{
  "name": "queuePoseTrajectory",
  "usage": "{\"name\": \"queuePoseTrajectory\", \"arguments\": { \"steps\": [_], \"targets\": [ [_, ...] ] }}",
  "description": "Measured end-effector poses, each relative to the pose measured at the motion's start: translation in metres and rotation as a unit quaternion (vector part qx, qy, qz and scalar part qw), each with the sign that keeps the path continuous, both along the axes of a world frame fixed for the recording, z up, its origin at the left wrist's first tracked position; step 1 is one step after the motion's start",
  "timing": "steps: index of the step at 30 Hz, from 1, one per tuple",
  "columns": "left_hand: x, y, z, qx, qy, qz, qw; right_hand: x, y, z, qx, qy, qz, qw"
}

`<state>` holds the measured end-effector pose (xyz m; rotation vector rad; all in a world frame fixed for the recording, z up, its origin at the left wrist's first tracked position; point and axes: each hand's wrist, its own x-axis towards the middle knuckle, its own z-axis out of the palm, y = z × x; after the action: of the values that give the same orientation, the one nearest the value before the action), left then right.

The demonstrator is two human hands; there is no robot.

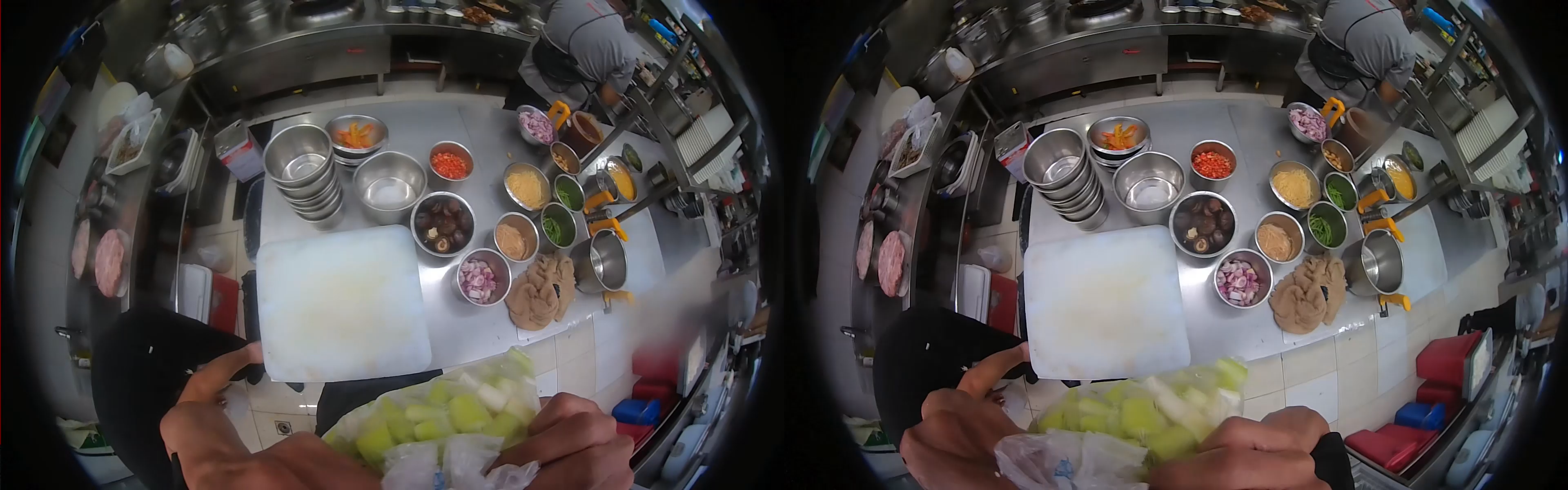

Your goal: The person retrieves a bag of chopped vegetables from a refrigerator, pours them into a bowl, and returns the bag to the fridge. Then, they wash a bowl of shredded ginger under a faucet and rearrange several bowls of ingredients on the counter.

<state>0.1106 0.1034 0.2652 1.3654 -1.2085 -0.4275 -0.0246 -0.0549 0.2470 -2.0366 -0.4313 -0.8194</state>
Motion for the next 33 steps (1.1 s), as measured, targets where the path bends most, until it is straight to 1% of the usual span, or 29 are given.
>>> {"name": "queuePoseTrajectory", "arguments": {
  "steps": [1,2,3,4,5,6,7,8,9,11,15,17,18,19,20,21,22,23,25,26,29,30,32,33],
  "targets": [
    [-0.003,0.002,-0.021,-0.076,-0.013,-0.004,0.997,0.006,0.002,-0.007,0.002,-0.054,-0.002,0.999],
    [-0.004,0.005,-0.033,-0.152,-0.027,-0.009,0.988,0.015,0.019,-0.014,0.005,-0.054,0.003,0.999],
    [-0.004,0.006,-0.031,-0.149,-0.028,-0.005,0.988,0.026,0.046,-0.024,0.121,-0.158,-0.106,0.974],
    [-0.001,0.005,-0.028,-0.136,-0.03,-0.02,0.99,0.032,0.061,-0.028,0.234,-0.255,-0.214,0.914],
    [0.001,0.005,-0.024,-0.123,-0.03,-0.032,0.991,0.025,0.054,-0.024,0.238,-0.252,-0.21,0.914],
    [0.004,0.005,-0.02,-0.109,-0.029,-0.043,0.993,0.011,0.038,-0.013,0.136,-0.142,-0.159,0.968],
    [0.007,0.005,-0.017,-0.097,-0.03,-0.054,0.993,-0.002,0.025,0.0,0.027,-0.032,-0.101,0.994],
    [0.008,0.006,-0.014,-0.082,-0.032,-0.065,0.994,-0.009,0.019,0.015,-0.031,0.062,-0.068,0.995],
    [0.01,0.006,-0.015,-0.078,-0.032,-0.061,0.995,-0.01,0.018,0.011,-0.027,0.062,-0.064,0.996],
    [0.012,0.001,-0.021,-0.119,0.015,-0.12,0.986,-0.011,0.016,0.004,-0.033,0.009,-0.063,0.997],
    [0.013,-0.002,-0.024,-0.144,0.007,-0.149,0.978,-0.009,0.016,0.002,-0.043,0.001,-0.079,0.996],
    [0.008,-0.002,-0.021,-0.139,0.098,-0.146,0.975,0.0,0.011,-0.005,-0.003,-0.018,-0.036,0.999],
    [0.009,-0.003,-0.019,-0.146,0.098,-0.157,0.972,0.001,0.014,-0.008,0.048,-0.014,-0.051,0.997],
    [0.01,-0.001,-0.016,-0.136,0.036,-0.141,0.98,0.001,0.01,-0.011,0.042,-0.012,-0.06,0.997],
    [0.011,-0.001,-0.015,-0.126,-0.025,-0.123,0.984,0.003,0.004,-0.013,0.049,-0.033,-0.021,0.998],
    [0.012,-0.001,-0.013,-0.122,-0.039,-0.111,0.985,0.002,0.002,-0.013,0.057,-0.051,0.019,0.997],
    [0.013,-0.002,-0.011,-0.116,-0.042,-0.11,0.986,-0.008,0.008,-0.007,0.118,0.028,-0.006,0.993],
    [0.014,-0.002,-0.01,-0.108,-0.047,-0.106,0.987,-0.002,0.009,-0.011,0.112,0.029,-0.006,0.993],
    [0.017,-0.002,-0.006,-0.096,-0.053,-0.111,0.988,0.012,0.012,-0.026,0.158,-0.104,-0.013,0.982],
    [0.018,-0.002,-0.004,-0.09,-0.057,-0.12,0.987,0.01,0.009,-0.026,0.14,-0.098,0.002,0.985],
    [0.029,-0.004,0.004,-0.07,-0.092,-0.19,0.975,0.011,0.012,-0.029,0.14,-0.11,-0.016,0.984],
    [0.034,-0.005,0.008,-0.06,-0.106,-0.232,0.965,0.01,0.012,-0.027,0.143,-0.109,-0.014,0.984],
    [0.045,-0.007,0.014,-0.046,-0.133,-0.314,0.939,0.006,0.012,-0.02,0.11,-0.065,-0.007,0.992],
    [0.047,-0.008,0.014,-0.043,-0.147,-0.341,0.928,0.006,0.013,-0.019,0.114,-0.066,-0.003,0.991]
  ]
}}
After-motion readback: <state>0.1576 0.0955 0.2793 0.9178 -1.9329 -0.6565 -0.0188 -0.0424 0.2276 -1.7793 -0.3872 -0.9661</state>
